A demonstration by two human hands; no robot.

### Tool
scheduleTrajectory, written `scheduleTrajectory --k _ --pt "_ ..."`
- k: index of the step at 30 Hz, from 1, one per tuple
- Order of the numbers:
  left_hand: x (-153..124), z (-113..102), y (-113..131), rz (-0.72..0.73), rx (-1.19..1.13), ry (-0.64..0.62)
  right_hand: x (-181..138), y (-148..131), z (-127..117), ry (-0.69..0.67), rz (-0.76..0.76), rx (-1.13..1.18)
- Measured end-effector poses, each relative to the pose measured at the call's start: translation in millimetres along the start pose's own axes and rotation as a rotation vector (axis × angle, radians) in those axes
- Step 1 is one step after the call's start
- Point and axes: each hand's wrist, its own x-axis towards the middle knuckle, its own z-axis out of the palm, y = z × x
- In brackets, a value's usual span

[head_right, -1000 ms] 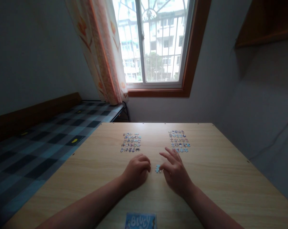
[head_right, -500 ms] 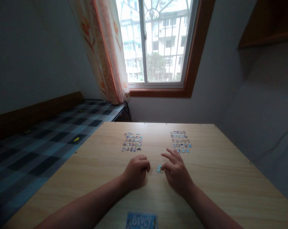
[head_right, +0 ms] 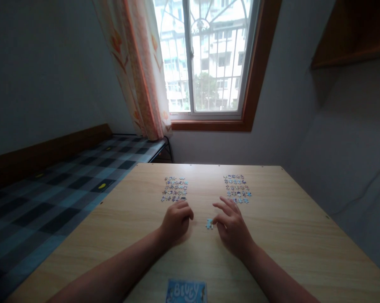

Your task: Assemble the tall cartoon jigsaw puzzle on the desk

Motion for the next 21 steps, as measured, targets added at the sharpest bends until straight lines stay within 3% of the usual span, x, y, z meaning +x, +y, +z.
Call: scheduleTrajectory --k 5,9,15,16,21 --pt "7.3 -12.5 -1.3 -0.019 0.062 0.064 1.1 1.4 1.0 0.002 -0.003 -0.002" --pt "34.2 -36.9 -18.4 -0.214 0.217 0.065 2.3 1.1 1.6 0.022 0.014 0.034" --pt "90.0 -70.1 -83.6 -0.509 0.592 -0.205 2.9 1.3 2.9 0.038 0.013 0.063" --pt "96.4 -71.4 -93.5 -0.547 0.637 -0.268 3.0 1.6 3.1 0.042 0.012 0.062" --pt "112.9 -64.9 -124.3 -0.6 0.675 -0.321 3.3 2.3 3.6 0.044 0.013 0.083"
